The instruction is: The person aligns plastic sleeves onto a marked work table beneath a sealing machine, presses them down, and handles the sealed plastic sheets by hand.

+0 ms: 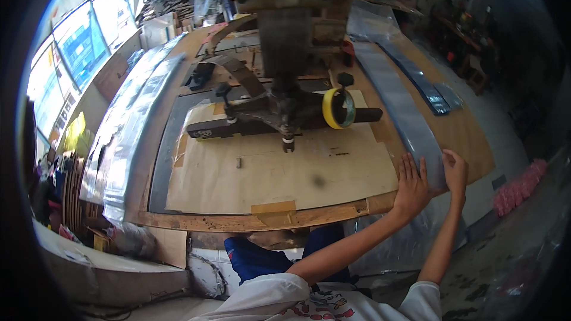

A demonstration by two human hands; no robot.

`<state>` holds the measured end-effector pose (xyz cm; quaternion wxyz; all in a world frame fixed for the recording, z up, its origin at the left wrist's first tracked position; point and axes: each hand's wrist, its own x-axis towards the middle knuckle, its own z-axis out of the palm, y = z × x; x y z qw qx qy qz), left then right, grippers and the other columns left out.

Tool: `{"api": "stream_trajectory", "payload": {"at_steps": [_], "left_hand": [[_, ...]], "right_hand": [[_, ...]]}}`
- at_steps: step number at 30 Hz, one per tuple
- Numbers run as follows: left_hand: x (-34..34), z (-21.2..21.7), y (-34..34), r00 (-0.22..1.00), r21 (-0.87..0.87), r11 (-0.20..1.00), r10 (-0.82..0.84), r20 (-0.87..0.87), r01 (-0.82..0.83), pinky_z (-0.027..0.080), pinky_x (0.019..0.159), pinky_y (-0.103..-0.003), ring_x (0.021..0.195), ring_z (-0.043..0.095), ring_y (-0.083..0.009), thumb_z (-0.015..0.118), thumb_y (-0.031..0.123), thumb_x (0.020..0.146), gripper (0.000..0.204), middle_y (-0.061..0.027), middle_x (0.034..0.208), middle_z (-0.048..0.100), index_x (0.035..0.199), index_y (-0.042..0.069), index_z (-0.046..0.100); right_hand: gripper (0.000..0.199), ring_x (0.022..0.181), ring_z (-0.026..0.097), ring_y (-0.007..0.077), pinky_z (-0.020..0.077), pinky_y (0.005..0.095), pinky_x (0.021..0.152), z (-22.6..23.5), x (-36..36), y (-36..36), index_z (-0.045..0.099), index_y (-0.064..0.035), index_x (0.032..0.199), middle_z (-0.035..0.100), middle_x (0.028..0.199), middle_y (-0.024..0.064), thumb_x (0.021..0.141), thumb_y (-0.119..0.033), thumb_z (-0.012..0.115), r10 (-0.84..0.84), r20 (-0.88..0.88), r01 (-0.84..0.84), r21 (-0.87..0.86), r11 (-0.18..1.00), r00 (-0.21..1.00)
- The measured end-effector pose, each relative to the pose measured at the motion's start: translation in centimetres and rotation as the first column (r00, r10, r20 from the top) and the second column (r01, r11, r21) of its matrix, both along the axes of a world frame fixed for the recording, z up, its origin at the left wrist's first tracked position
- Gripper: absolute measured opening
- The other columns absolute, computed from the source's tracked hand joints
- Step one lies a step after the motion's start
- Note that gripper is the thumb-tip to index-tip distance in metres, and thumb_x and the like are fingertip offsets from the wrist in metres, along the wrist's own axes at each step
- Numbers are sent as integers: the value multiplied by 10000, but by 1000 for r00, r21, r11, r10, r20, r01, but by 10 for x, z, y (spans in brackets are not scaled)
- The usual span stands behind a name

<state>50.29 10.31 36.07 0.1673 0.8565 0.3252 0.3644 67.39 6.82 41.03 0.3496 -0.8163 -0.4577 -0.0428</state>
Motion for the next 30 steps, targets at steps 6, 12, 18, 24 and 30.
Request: {"api": "stream_trajectory", "payload": {"at_steps": [6, 12, 18, 24, 30], "left_hand": [[-168, 51, -17, 624, -340, 523, -644, 443, 781, 552, 883, -430, 927, 709, -373, 599, 295, 1027, 382, -238, 990, 728, 1184, -47, 665], [-470, 111, 48, 872, -127, 932, 362, 331, -339, 570, 869, -368, 951, 729, -298, 763, 201, 906, 242, -131, 1063, 751, 1099, 57, 741], [-692, 71, 103, 121, 202, 263, 840, -530, -943, 211, 1247, -501, 1528, 266, -376, 697, 734, 780, 1180, -290, 1604, 316, 1547, -72, 302], [-718, 93, 122, 184, 75, 235, 891, -416, -969, 491, 934, -465, 1092, 672, -349, 734, 581, 858, 580, -210, 1130, 717, 1050, 34, 731], [-677, 126, 104, 652, -561, 720, 660, 373, -408, 354, 356, -214, 428, 589, -104, 563, 382, 1057, 330, -72, 713, 711, 1026, 57, 610]], "right_hand": [[256, 1011, 685, 222, 539, 339, 913, -6, -75, -8, 667, 57, 1203, 716, 1120, 181, 1035, -127, 610, 27, 101, -81, 577, 813, 994], [172, 893, 638, 167, 514, 323, 810, -40, -250, -1, 677, 35, 1052, 689, 946, 95, 1010, -122, 623, 497, 77, -492, 338, 802, 864], [108, 925, 626, 283, 484, 423, 852, -43, -277, 35, 681, 0, 892, 705, 931, 98, 942, -95, 679, 306, 70, -312, 302, 901, 949], [139, 913, 625, 287, 474, 416, 863, -44, -277, 34, 680, -10, 885, 703, 925, 92, 953, -131, 681, 266, 143, -289, 176, 941, 953], [144, 909, 621, 283, 470, 415, 860, -47, -278, 31, 672, -7, 882, 697, 920, 92, 955, -131, 681, 206, 123, -227, 190, 955, 971]]}}
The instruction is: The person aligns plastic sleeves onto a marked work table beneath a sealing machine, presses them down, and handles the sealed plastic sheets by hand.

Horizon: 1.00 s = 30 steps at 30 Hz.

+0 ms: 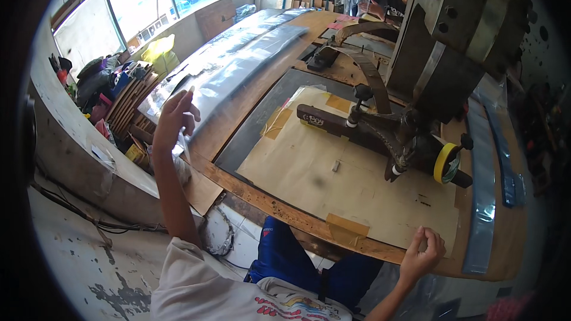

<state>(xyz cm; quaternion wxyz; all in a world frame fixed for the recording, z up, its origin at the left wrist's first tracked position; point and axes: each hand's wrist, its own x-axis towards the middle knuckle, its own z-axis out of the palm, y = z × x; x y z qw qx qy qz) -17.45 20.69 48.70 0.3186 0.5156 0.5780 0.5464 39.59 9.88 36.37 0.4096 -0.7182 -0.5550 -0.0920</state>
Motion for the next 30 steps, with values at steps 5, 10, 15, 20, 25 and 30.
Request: {"api": "stream_trajectory", "payload": {"at_steps": [5, 10, 15, 20, 25, 30], "left_hand": [[105, -78, -73, 731, 192, 968, -249, 635, 163, 484, 323, -330, 495, 680, -298, 488, 314, 1077, 258, -265, 957, 724, 1193, 88, 532], [203, -175, -155, 348, 202, 740, -515, 783, 642, 609, 526, -457, 823, 735, -484, 522, 181, 1056, 169, -405, 1191, 632, 1102, 61, 411], [227, -191, -183, 225, 248, 641, -563, 795, 726, 572, 854, -443, 987, 732, -367, 571, 140, 1038, 205, -320, 1294, 629, 1183, 55, 452], [182, -183, -164, 228, 291, 824, -441, 868, 487, 539, 982, -515, 1187, 631, -475, 582, 260, 1000, 593, -370, 1468, 457, 1518, 69, 365], [166, -150, -129, 263, 361, 878, -446, 856, 315, 564, 961, -521, 1184, 636, -471, 530, 302, 1018, 616, -369, 1489, 427, 1545, 58, 326], [168, -94, -80, 547, 328, 942, -312, 777, 72, 616, 829, -421, 1041, 714, -384, 505, 248, 1049, 559, -304, 1486, 474, 1545, 50, 339]], "right_hand": [[194, 851, 588, 210, 477, 376, 824, -1, 9, -22, 657, 12, 913, 681, 912, 79, 1008, -156, 642, 241, -42, -238, 71, 969, 970], [805, 1037, 670, 225, 541, 358, 875, 33, -78, -63, 636, 108, 1170, 676, 1159, 197, 925, -658, 629, 517, -826, -795, 151, 587, 224], [396, 931, 717, 165, 570, 306, 803, -14, -103, -66, 664, 38, 1195, 742, 981, 135, 971, -281, 728, 167, -986, -927, 43, 374, 22], [172, 790, 711, 118, 558, 273, 700, 15, -63, -66, 760, -21, 1054, 724, 805, 92, 884, -4, 741, 398, -900, -942, -38, 334, 177], [231, 725, 686, 226, 505, 325, 659, 22, -5, -73, 806, -70, 995, 702, 794, 123, 784, 16, 765, 538, -656, -848, -425, 318, 530], [185, 814, 689, 277, 512, 350, 750, 0, 57, -108, 805, -66, 974, 719, 835, 146, 789, -69, 790, 257, -476, -540, -702, 464, 841]]}}
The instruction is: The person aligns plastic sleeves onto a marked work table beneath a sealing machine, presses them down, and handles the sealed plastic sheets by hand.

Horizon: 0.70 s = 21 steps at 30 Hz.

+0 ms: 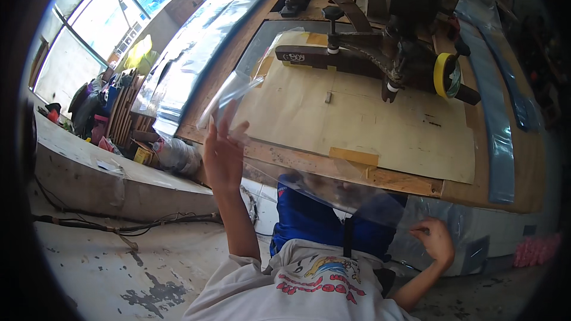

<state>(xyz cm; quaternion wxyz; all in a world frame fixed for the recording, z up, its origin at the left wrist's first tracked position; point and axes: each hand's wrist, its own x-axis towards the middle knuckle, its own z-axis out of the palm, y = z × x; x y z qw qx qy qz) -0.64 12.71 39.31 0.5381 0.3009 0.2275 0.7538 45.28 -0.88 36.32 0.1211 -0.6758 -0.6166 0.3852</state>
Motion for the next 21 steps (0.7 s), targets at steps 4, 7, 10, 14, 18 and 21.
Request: {"api": "stream_trajectory", "payload": {"at_steps": [4, 7, 10, 14, 18, 21], "left_hand": [[8, 37, 29, 988, 165, 984, 89, -125, -68, 607, 698, -381, 952, 739, -347, 502, 202, 1070, 607, -262, 1467, 516, 1603, 94, 232], [27, 53, 46, 984, 410, 912, 79, -158, -7, 599, 645, -364, 899, 749, -341, 469, 189, 1089, 644, -250, 1403, 577, 1634, 155, 129], [54, 88, 49, 987, 639, 761, -5, -163, 109, 594, 615, -361, 847, 756, -348, 430, 189, 1102, 652, -264, 1328, 626, 1642, 199, 66], [70, 140, 60, 920, 804, 520, 85, -384, 288, 532, 581, -405, 826, 739, -307, 364, 133, 1107, 605, -194, 1476, 536, 1643, 250, 109], [69, 157, 60, 915, 784, 542, 65, -398, 303, 586, 536, -415, 770, 750, -315, 330, 142, 1116, 565, -239, 1431, 554, 1634, 159, 106], [85, 143, 34, 835, 470, 859, 97, -542, 205, 612, 440, -374, 628, 734, -308, 418, 183, 1098, 550, -301, 1240, 641, 1570, 26, 182]], "right_hand": [[192, 897, 695, 326, 524, 368, 804, -27, 45, -36, 794, -46, 978, 746, 940, 174, 801, -120, 795, -81, 286, 111, -90, 990, 955], [220, 939, 706, 344, 524, 378, 837, -23, 27, -33, 783, -31, 999, 749, 1007, 189, 806, -135, 803, -101, 142, 100, 19, 995, 985], [214, 960, 720, 346, 526, 375, 860, -2, -27, -2, 768, -9, 1021, 751, 1013, 191, 838, -118, 782, -108, -101, 127, 207, 970, 989], [233, 986, 724, 334, 526, 374, 876, -14, -86, 32, 757, 3, 1063, 750, 1003, 203, 862, -112, 772, -259, -245, 331, 326, 886, 934], [262, 932, 746, 301, 548, 351, 855, -12, -106, 41, 760, 6, 1076, 760, 962, 195, 878, -163, 782, -35, -150, 101, 456, 884, 988], [299, 921, 750, 252, 566, 337, 836, 19, -99, 33, 760, 1, 1085, 770, 987, 166, 885, -218, 792, 34, -219, 64, 424, 903, 975]]}}
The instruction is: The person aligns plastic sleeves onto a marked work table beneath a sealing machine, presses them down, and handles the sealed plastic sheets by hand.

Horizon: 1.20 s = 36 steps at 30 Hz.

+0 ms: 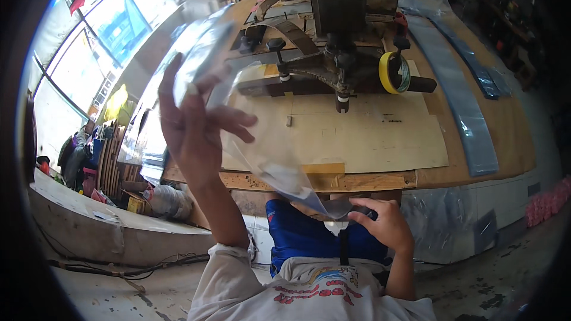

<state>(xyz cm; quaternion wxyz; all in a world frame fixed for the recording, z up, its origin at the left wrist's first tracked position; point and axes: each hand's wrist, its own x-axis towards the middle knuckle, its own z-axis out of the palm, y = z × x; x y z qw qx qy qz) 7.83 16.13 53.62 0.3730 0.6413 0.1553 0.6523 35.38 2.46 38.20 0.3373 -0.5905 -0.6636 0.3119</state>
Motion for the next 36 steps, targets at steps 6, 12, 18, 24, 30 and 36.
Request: {"api": "stream_trajectory", "payload": {"at_steps": [6, 12, 18, 24, 30, 36], "left_hand": [[29, -74, -11, 975, -265, 949, -200, -92, 170, 620, 582, -301, 735, 749, -260, 396, 95, 1099, 381, -273, 1227, 662, 1465, -2, 351], [39, -124, -16, 960, -277, 947, -215, -178, 161, 575, 718, -276, 853, 721, -215, 472, -7, 1050, 425, -230, 1263, 643, 1461, 4, 366], [38, -170, -70, 713, 240, 779, 627, -315, -579, 336, 1162, -527, 1325, 512, -325, 798, 141, 851, 803, -168, 1436, 505, 1516, 72, 355], [44, -159, -85, 391, 206, 973, 232, -891, -106, 175, 1245, -539, 1485, 375, -278, 691, 586, 869, 777, -96, 1584, 434, 1464, 111, 536], [47, -152, -73, 389, 177, 976, 212, -896, -125, 155, 1244, -550, 1513, 318, -302, 618, 698, 867, 870, -151, 1609, 374, 1493, 106, 500], [42, -144, -77, 414, 165, 979, 199, -888, -118, 220, 1186, -518, 1423, 434, -293, 670, 678, 847, 758, -134, 1494, 509, 1334, 97, 652]], "right_hand": [[426, 868, 749, 185, 585, 311, 833, 48, -14, 17, 710, -25, 1193, 775, 1024, 100, 880, -293, 814, -45, -368, 158, 282, 946, 929], [382, 761, 717, 151, 582, 287, 732, 11, -27, 51, 621, -45, 1268, 756, 869, 90, 963, -249, 728, 88, -159, -47, 250, 967, 983], [470, 524, 640, 133, 512, 251, 512, 11, -28, 29, 336, -35, 1440, 697, 752, 106, 1039, -119, 566, -194, -546, 131, -153, 980, 815], [392, 551, 647, 136, 521, 267, 530, 29, -21, 30, 482, -25, 1349, 681, 748, 104, 992, -80, 633, -207, -408, 102, -264, 959, 889], [220, 1035, 644, 288, 517, 399, 876, 41, -15, 68, 692, -46, 1117, 662, 1135, 107, 918, -137, 715, -140, 267, 56, 299, 953, 953], [525, 1460, 384, 354, 259, 518, 1220, 17, -12, 101, 553, -117, 1447, 421, 1580, 158, 1009, -407, 568, 174, 603, -370, 217, 903, 779]]}}
